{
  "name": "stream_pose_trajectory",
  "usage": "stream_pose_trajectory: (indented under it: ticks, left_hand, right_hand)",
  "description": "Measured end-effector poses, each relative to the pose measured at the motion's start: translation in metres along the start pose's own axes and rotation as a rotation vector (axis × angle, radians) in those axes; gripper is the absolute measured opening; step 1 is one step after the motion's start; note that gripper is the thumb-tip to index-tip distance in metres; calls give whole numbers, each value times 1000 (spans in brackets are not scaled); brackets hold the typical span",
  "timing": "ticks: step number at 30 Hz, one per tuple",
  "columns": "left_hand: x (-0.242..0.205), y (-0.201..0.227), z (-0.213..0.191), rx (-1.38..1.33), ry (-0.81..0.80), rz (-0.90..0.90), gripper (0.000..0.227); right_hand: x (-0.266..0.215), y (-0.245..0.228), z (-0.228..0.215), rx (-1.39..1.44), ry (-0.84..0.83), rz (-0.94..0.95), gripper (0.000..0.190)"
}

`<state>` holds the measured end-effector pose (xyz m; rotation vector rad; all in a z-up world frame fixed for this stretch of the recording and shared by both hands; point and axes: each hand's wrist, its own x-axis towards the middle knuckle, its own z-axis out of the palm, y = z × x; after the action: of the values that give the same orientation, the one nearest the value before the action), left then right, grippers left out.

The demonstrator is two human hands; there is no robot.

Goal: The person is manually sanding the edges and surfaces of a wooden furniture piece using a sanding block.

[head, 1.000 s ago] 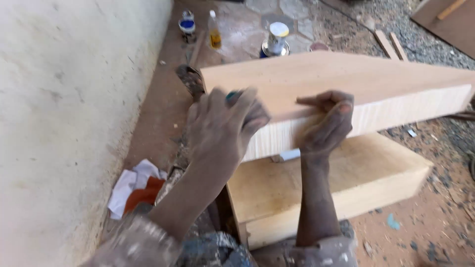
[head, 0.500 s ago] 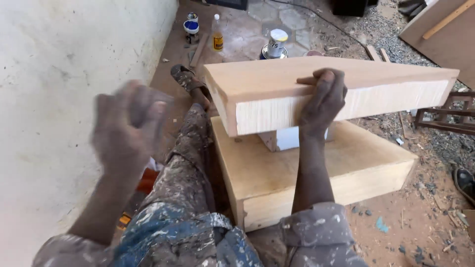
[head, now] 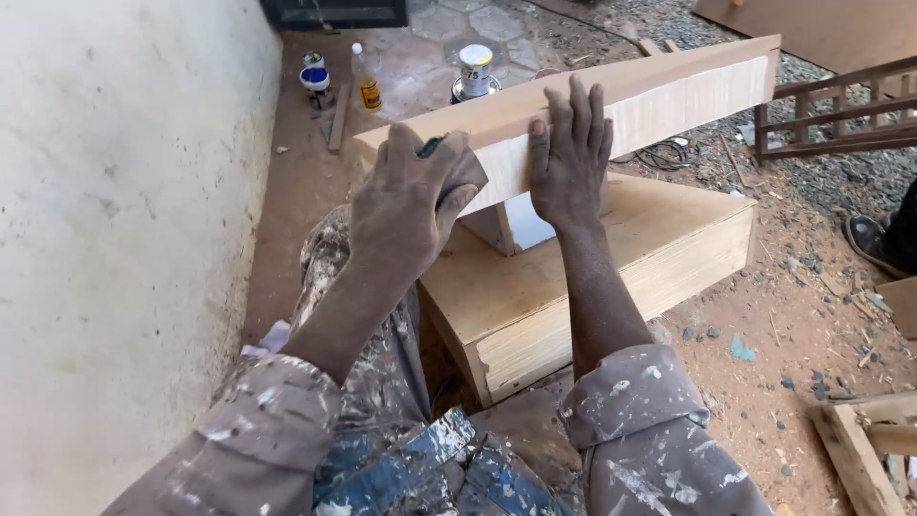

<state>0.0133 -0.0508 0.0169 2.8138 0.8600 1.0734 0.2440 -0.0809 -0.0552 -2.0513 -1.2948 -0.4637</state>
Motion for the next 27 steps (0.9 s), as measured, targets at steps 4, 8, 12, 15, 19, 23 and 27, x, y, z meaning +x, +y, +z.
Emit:
stream_pose_trajectory:
  ticks: [4, 8, 12, 15, 19, 23, 27]
  left_hand:
    - [5, -27, 39, 164, 44, 121, 66]
    - [-4, -61, 63, 383, 285, 372, 39]
    - [-29, -82, 50, 316, 177, 544, 44]
    - [-38, -85, 44, 405, 91, 467, 56]
    - [15, -43, 110, 411, 107, 480, 54]
    - [33, -25, 132, 544, 128, 394, 62]
    - [-22, -50, 82, 756, 69, 229, 63]
  right_hand:
    - [5, -7, -12, 14, -39, 17, 50]
    - [16, -13, -23, 122, -118, 61, 47]
    - [50, 26, 2, 114, -16, -169, 38]
    - [77, 42, 14, 356, -50, -145, 37]
    - [89, 25, 11, 452, -41, -116, 57]
    - [98, 30, 7, 526, -24, -125, 65]
    - [86, 33, 20, 606, 59, -157, 64]
